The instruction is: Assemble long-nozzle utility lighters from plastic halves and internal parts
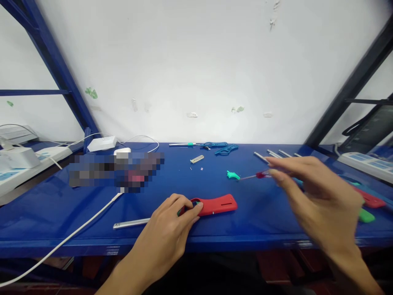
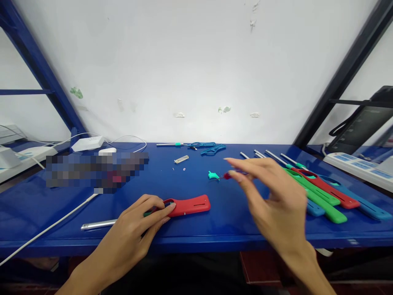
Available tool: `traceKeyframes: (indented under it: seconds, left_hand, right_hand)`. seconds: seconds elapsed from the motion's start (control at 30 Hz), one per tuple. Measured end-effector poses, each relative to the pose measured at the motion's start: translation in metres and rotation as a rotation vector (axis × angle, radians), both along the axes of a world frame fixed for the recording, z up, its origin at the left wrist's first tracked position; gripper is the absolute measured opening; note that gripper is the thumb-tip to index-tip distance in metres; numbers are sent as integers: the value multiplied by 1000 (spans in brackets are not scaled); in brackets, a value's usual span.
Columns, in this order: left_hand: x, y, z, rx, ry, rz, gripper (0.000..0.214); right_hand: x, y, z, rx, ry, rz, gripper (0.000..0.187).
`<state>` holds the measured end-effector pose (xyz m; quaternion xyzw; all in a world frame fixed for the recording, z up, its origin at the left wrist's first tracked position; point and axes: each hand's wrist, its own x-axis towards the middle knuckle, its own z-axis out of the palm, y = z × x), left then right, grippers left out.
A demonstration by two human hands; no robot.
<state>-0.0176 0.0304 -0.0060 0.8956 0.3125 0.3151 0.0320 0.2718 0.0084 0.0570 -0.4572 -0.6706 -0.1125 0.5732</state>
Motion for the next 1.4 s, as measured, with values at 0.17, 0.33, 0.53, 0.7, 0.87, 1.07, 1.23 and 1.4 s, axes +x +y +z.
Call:
traceKeyframes:
  seconds: [0.17, 0.33, 0.53, 0.7, 0.87, 1.07, 1.23, 1.4]
  left_hand:
    - [0, 0, 0, -9, -3, 5, 35]
    - [-1, 0, -1, -29, 6, 3, 39]
    - [-1, 2, -2, 36, 25, -39, 45]
    - [-3, -2, -2, 280, 22, -96, 52]
    - [0, -7, 2, 431, -127, 45, 52]
    - [4, -3, -1, 231, -134, 236, 36]
    - [3, -2, -4, 215, -159, 244, 27]
    - [4, -3, -3, 202, -170, 233, 26]
  right_hand:
    - [53, 17, -23, -92, 61, -182, 13]
    - [88, 39, -52, -304, -151, -165, 31]
    - [43, 13, -44, -531, -188, 41, 37]
    - [-16, -12, -40, -713, -439, 354, 58]
    - [-1, -5, -40, -494, -395, 258, 38]
    - [81, 6, -42, -406, -257, -495, 45]
    - [100, 8, -65, -528, -384, -636, 44]
    - [97, 14, -78, -488, -490, -608, 46]
